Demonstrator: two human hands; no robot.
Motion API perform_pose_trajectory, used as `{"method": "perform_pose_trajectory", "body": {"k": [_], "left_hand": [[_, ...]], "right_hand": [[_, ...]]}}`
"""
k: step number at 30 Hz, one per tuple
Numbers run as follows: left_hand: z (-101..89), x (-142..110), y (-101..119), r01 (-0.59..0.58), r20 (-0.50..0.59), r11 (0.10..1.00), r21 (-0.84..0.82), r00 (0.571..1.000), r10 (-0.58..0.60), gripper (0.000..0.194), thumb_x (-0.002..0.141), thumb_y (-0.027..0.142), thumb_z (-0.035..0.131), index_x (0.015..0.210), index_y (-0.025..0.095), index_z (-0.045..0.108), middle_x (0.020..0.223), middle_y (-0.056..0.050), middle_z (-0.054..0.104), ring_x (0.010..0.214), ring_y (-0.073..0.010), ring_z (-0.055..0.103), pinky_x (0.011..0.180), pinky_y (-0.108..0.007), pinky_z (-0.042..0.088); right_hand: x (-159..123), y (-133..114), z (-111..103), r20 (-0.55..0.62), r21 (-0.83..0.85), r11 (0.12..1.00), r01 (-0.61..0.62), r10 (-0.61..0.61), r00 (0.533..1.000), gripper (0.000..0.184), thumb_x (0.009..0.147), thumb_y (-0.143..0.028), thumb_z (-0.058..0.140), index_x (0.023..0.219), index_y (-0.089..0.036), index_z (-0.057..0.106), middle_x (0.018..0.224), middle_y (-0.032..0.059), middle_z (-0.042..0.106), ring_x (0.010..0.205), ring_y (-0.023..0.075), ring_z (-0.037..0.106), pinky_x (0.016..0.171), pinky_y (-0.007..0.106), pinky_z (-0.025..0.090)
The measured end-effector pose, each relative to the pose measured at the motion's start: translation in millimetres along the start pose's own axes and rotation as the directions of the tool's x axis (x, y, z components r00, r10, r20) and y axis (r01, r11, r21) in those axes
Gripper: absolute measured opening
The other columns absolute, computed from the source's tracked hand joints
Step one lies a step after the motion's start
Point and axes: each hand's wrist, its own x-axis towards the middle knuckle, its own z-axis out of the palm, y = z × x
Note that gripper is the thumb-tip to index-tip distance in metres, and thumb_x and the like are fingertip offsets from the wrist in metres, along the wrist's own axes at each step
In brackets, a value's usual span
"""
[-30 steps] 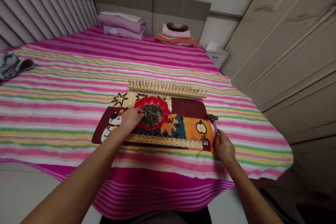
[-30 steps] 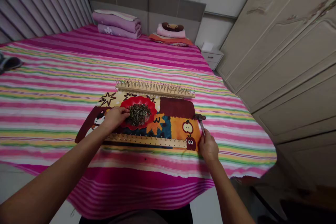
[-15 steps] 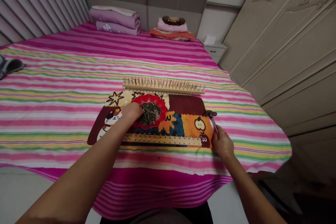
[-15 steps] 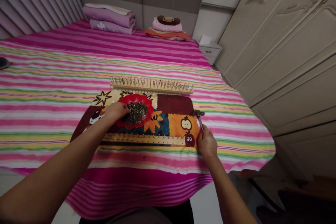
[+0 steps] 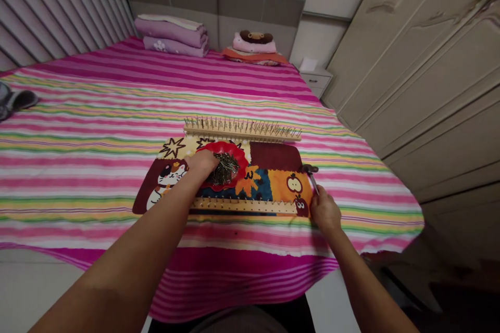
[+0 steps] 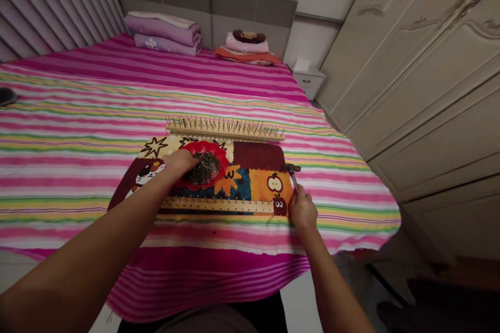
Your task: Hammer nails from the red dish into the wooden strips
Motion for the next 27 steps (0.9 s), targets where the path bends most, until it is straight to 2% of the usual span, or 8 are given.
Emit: {"method": "perform_pose_trajectory", "body": {"k": [2, 5, 11, 15, 17, 20, 24, 27], "left_hand": [[-6.2, -6.2, 6.5, 0.149, -0.004, 0.980, 0.135, 0.989, -0.150, 0.015, 0.070, 0.024, 0.063, 0.062, 0.011, 0.065, 0.085, -0.020, 0.069, 0.095, -0.0354, 0.061, 0.084, -0.053, 0.030], [-16.1, -15.3, 12.1, 0.129, 0.035, 0.973, 0.194, 0.990, -0.138, 0.016, 0.071, 0.025, 0.064, 0.075, 0.011, 0.070, 0.096, -0.020, 0.069, 0.098, -0.0346, 0.061, 0.084, -0.048, 0.035], [-30.5, -18.6, 5.4, 0.074, 0.134, 0.957, 0.281, 0.984, -0.115, 0.029, 0.077, 0.035, 0.052, 0.090, 0.016, 0.071, 0.099, -0.015, 0.070, 0.097, -0.0302, 0.064, 0.076, -0.036, 0.045], [-33.1, -18.0, -4.5, 0.064, 0.047, 0.938, 0.340, 0.995, -0.085, 0.031, 0.079, 0.036, 0.050, 0.092, 0.018, 0.070, 0.100, -0.014, 0.070, 0.099, -0.0299, 0.063, 0.076, -0.034, 0.045], [-31.0, -18.9, -7.9, 0.020, 0.023, 0.945, 0.325, 0.999, -0.028, 0.029, 0.079, 0.038, 0.051, 0.090, 0.019, 0.070, 0.096, -0.014, 0.071, 0.097, -0.0286, 0.064, 0.076, -0.033, 0.045], [-23.4, -19.4, -8.4, -0.046, 0.088, 0.963, 0.266, 0.996, 0.024, 0.021, 0.072, 0.038, 0.061, 0.076, 0.020, 0.069, 0.086, -0.014, 0.071, 0.092, -0.0295, 0.064, 0.075, -0.035, 0.045], [-8.8, -13.9, -6.2, -0.033, 0.116, 0.972, 0.234, 0.993, 0.006, 0.017, 0.053, 0.028, 0.077, 0.058, 0.018, 0.063, 0.073, -0.014, 0.068, 0.088, -0.0327, 0.063, 0.076, -0.045, 0.043], [-1.1, -7.6, -9.1, -0.012, 0.075, 0.979, 0.203, 0.997, -0.003, 0.023, 0.048, 0.022, 0.078, 0.048, 0.017, 0.056, 0.064, -0.012, 0.065, 0.086, -0.0314, 0.063, 0.077, -0.046, 0.042]], "right_hand": [[-0.7, -1.0, -0.8, 0.007, -0.008, 1.000, -0.003, 0.003, 1.000, 0.039, 0.095, -0.025, 0.042, 0.130, -0.015, 0.054, 0.084, 0.0076, 0.060, 0.058, 0.0116, 0.040, 0.052, 0.025, 0.017], [-1.1, -1.1, -1.2, 0.011, -0.011, 1.000, -0.006, 0.006, 1.000, 0.039, 0.095, -0.024, 0.041, 0.131, -0.015, 0.053, 0.085, 0.0077, 0.060, 0.058, 0.0116, 0.041, 0.052, 0.025, 0.018], [-1.3, -0.6, -0.2, 0.003, -0.001, 1.000, -0.007, 0.007, 1.000, 0.038, 0.095, -0.025, 0.041, 0.130, -0.017, 0.053, 0.083, 0.0058, 0.057, 0.058, 0.0110, 0.041, 0.052, 0.025, 0.018], [-2.0, -1.7, -0.5, 0.000, 0.000, 1.000, -0.016, 0.016, 1.000, 0.036, 0.095, -0.027, 0.041, 0.128, -0.018, 0.054, 0.082, 0.0047, 0.056, 0.056, 0.0106, 0.039, 0.052, 0.024, 0.018], [-2.5, -2.4, -1.2, 0.002, -0.002, 1.000, -0.020, 0.020, 1.000, 0.036, 0.095, -0.028, 0.042, 0.128, -0.019, 0.055, 0.081, 0.0044, 0.055, 0.056, 0.0105, 0.038, 0.052, 0.024, 0.018], [-3.0, -2.8, -1.8, -0.003, -0.008, 1.000, -0.011, 0.011, 1.000, 0.036, 0.095, -0.026, 0.042, 0.128, -0.019, 0.054, 0.081, 0.0047, 0.056, 0.056, 0.0107, 0.038, 0.052, 0.025, 0.018], [-3.1, -2.8, -1.9, -0.016, -0.015, 1.000, -0.001, 0.001, 1.000, 0.036, 0.095, -0.025, 0.042, 0.128, -0.018, 0.054, 0.081, 0.0051, 0.057, 0.056, 0.0106, 0.039, 0.052, 0.025, 0.018], [-3.0, -3.2, -2.3, -0.003, -0.023, 1.000, -0.007, 0.007, 1.000, 0.036, 0.095, -0.026, 0.042, 0.128, -0.017, 0.054, 0.079, 0.0047, 0.057, 0.056, 0.0107, 0.040, 0.052, 0.025, 0.018]]}}
